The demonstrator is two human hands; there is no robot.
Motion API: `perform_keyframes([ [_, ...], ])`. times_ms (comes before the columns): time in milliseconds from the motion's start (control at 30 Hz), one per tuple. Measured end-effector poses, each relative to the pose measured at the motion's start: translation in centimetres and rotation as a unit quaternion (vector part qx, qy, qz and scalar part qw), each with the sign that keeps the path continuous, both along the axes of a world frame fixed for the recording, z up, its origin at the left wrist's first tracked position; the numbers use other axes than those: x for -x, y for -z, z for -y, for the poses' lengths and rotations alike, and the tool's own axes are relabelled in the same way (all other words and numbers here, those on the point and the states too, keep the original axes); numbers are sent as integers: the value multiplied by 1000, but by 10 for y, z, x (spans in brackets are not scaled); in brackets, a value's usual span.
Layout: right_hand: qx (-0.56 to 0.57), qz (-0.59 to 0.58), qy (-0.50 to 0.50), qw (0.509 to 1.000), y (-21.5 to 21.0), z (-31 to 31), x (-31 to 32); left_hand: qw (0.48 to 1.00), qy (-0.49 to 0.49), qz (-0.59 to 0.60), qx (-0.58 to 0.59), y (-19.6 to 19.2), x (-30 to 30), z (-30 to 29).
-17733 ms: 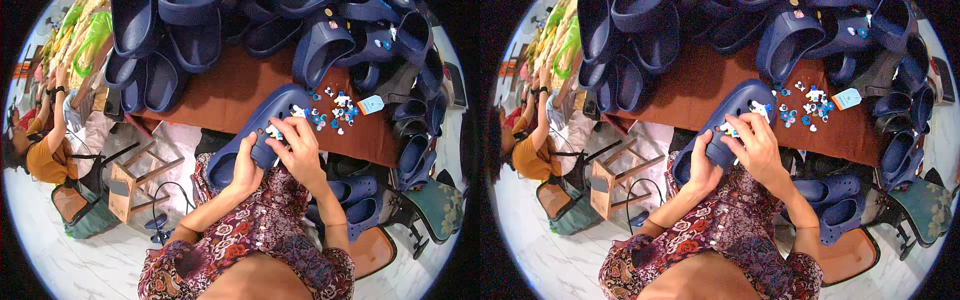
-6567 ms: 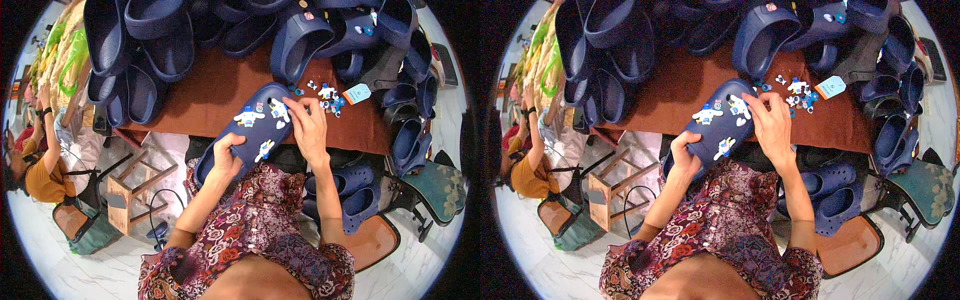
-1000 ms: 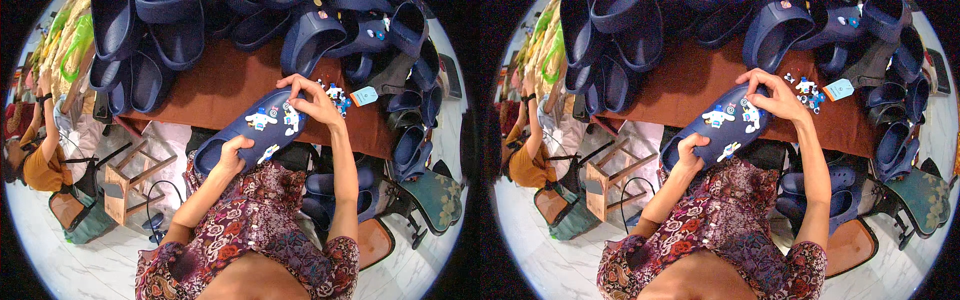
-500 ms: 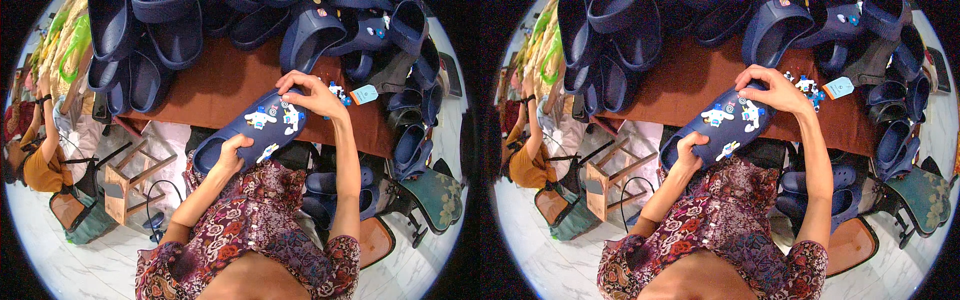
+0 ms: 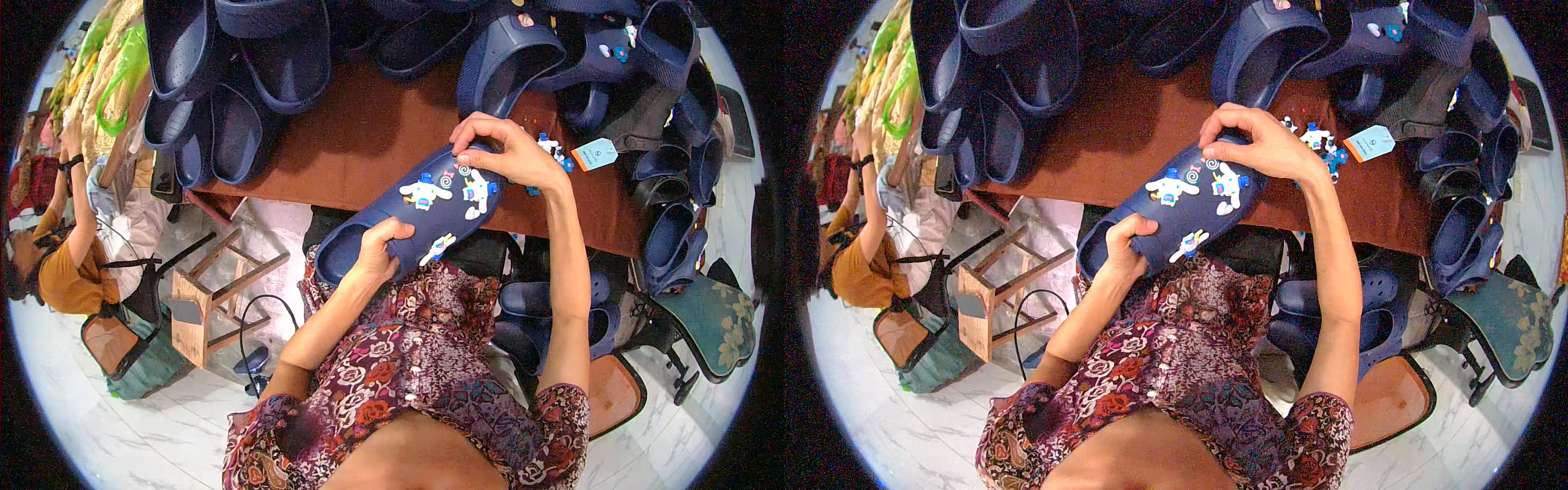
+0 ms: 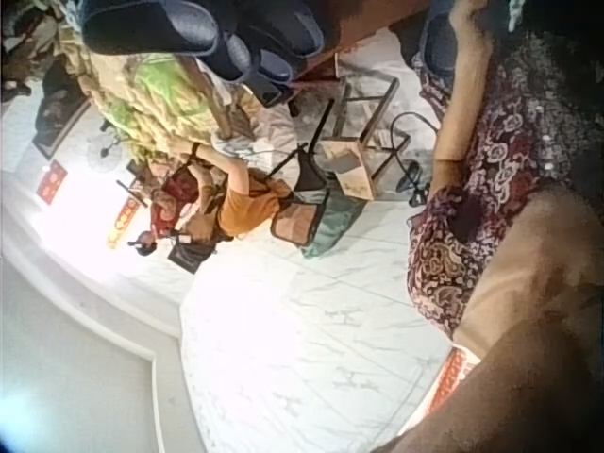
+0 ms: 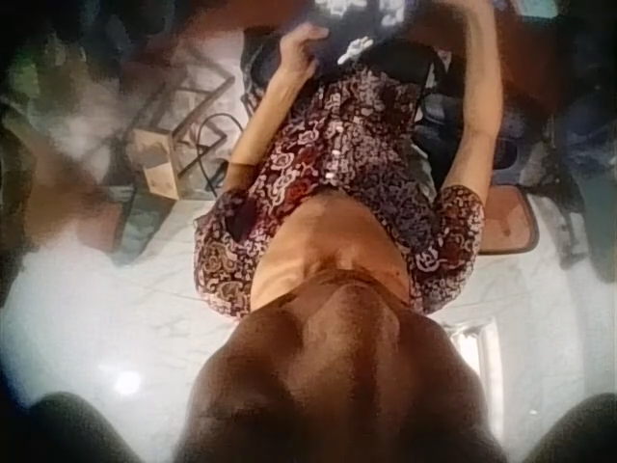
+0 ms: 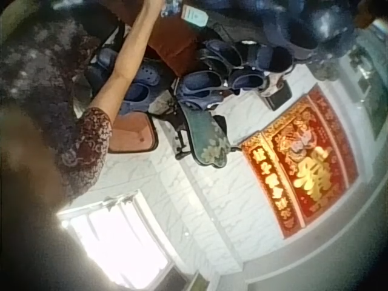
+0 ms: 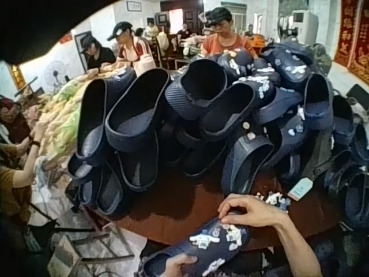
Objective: Attaching decorative charms to the holes of foam clogs.
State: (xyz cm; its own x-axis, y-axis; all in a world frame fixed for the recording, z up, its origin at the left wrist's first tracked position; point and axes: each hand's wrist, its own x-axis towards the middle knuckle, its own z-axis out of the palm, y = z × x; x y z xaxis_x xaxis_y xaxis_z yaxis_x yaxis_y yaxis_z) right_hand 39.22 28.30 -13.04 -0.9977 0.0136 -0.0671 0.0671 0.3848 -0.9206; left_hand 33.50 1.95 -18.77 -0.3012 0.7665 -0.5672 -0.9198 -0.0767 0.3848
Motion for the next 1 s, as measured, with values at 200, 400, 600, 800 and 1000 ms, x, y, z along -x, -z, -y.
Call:
perform_keyframes([
  [200, 5, -30, 18, 999, 7, 4, -5, 999, 6, -34, 32, -12, 0, -7],
  [400, -40, -51, 82, 995, 7, 12, -5, 998, -8, -30, 47, -18, 3, -9],
  [600, -41, -130, 333, 933, 14, 30, -34, 999, -25, -25, 30, -18, 0, -11],
  [800, -110, -119, 356, 920, 17, 66, -48, 999, -43, 6, -4, -15, 0, -11],
  [1000, -109, -120, 382, 910, 30, 75, -41, 993, -81, 69, -61, -31, 1, -17],
])
